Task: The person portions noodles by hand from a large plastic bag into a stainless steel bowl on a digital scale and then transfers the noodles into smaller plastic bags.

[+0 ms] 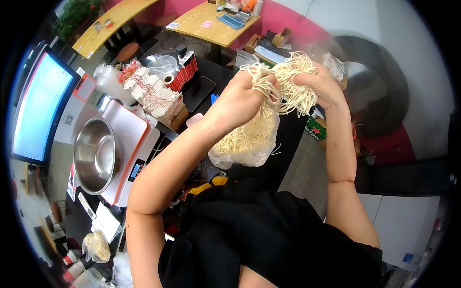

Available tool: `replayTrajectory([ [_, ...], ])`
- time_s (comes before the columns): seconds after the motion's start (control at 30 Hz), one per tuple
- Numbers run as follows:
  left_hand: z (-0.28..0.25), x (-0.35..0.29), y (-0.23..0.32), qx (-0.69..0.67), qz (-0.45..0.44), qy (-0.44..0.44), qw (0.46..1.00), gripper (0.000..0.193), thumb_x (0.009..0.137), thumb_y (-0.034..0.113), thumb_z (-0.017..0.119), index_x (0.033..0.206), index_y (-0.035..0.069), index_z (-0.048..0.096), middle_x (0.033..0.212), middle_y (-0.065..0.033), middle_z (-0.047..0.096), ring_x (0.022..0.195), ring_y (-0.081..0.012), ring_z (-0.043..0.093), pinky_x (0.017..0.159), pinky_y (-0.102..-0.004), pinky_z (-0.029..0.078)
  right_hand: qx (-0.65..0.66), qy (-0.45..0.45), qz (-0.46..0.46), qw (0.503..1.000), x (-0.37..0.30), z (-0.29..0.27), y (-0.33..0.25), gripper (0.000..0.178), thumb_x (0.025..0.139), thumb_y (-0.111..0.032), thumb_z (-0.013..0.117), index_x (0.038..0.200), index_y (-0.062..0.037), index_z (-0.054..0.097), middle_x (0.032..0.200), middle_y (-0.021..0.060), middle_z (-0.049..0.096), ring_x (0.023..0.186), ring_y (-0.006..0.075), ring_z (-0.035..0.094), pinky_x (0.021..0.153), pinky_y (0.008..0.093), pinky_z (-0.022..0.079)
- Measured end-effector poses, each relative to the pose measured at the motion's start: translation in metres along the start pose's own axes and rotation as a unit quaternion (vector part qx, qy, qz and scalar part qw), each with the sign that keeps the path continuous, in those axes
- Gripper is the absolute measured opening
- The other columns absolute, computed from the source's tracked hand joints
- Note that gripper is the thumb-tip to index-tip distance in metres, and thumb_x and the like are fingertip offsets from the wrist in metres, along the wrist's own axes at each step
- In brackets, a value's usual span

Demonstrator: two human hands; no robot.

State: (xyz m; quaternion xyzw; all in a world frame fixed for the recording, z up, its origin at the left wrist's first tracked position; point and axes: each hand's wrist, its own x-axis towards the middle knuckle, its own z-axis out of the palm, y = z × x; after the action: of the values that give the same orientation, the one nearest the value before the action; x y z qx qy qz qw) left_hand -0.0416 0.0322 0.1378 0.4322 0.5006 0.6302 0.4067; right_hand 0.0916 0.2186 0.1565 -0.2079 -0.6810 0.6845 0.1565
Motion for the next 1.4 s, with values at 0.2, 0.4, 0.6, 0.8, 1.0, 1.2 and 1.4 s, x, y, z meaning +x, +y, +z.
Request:
replayTrajectory([
  [0.2,0.004,-0.003,-0.046,0.253,-0.023,-0.056,0.966,0.015,0.091,0.002,0.050,0.098,0.001,0.062,0.093,-0.0080,0.063,0.091,-0.0171,0.056,0.084,-0.0306,0.045,-0.026,0.037,0.000,0.999,-0.002,0.000,0.012,0.041,0.076,0.002,0.067,0.116,0.0028,0.059,0.105,0.0094,0.068,0.090,0.0155,0.067,0.083,0.0294,0.054],
  [0.4,0.007,0.012,0.015,0.308,0.068,0.028,0.948,0.015,0.089,0.002,0.049,0.095,-0.001,0.062,0.082,-0.0149,0.065,0.080,-0.0239,0.063,0.075,-0.0348,0.048,0.081,0.012,-0.004,0.997,-0.006,-0.017,0.015,0.049,0.075,-0.003,0.072,0.121,0.0040,0.056,0.106,0.0118,0.067,0.091,0.0189,0.068,0.081,0.0335,0.057],
  [0.6,0.021,0.026,0.036,0.552,0.201,0.049,0.808,0.020,0.069,0.011,0.069,0.085,0.000,0.065,0.081,-0.0195,0.069,0.084,-0.0341,0.067,0.080,-0.0426,0.049,0.168,-0.086,-0.045,0.981,-0.025,0.010,0.041,0.064,0.072,-0.004,0.074,0.131,0.0011,0.050,0.112,0.0081,0.065,0.097,0.0175,0.066,0.086,0.0322,0.053],
  [0.8,0.044,0.027,0.037,0.600,0.214,0.051,0.769,0.014,0.075,0.006,0.060,0.087,0.000,0.060,0.079,-0.0204,0.066,0.084,-0.0394,0.065,0.083,-0.0461,0.051,-0.071,0.068,-0.252,0.963,-0.010,0.069,0.065,0.047,0.082,-0.010,0.072,0.125,-0.0025,0.053,0.120,0.0090,0.060,0.112,0.0183,0.056,0.095,0.0326,0.045],
  [1.0,0.005,0.003,0.058,0.488,0.292,-0.064,0.820,0.036,0.075,-0.007,0.059,0.111,-0.001,0.057,0.111,-0.0185,0.061,0.108,-0.0358,0.056,0.100,-0.0395,0.043,0.150,0.117,-0.074,0.979,-0.011,0.078,0.017,0.032,0.096,-0.016,0.057,0.125,-0.0025,0.054,0.118,0.0105,0.063,0.106,0.0176,0.061,0.089,0.0318,0.051],
  [1.2,-0.025,-0.031,0.021,0.226,0.268,0.165,0.922,0.079,0.075,0.024,0.085,0.137,0.000,0.042,0.130,-0.0116,0.052,0.115,-0.0242,0.055,0.099,-0.0374,0.044,0.302,-0.070,-0.125,0.943,0.000,0.013,-0.010,0.022,0.095,-0.011,0.057,0.111,0.0023,0.063,0.104,0.0153,0.069,0.089,0.0240,0.071,0.076,0.0349,0.062],
  [1.4,0.000,0.003,-0.052,0.180,0.148,0.005,0.973,0.119,0.064,0.038,0.091,0.152,0.001,0.019,0.149,-0.0212,0.035,0.139,-0.0318,0.035,0.114,-0.0418,0.029,0.269,-0.093,-0.148,0.947,0.003,0.000,-0.079,0.020,0.094,-0.012,0.059,0.106,0.0029,0.065,0.099,0.0145,0.070,0.086,0.0237,0.071,0.074,0.0356,0.062],
])
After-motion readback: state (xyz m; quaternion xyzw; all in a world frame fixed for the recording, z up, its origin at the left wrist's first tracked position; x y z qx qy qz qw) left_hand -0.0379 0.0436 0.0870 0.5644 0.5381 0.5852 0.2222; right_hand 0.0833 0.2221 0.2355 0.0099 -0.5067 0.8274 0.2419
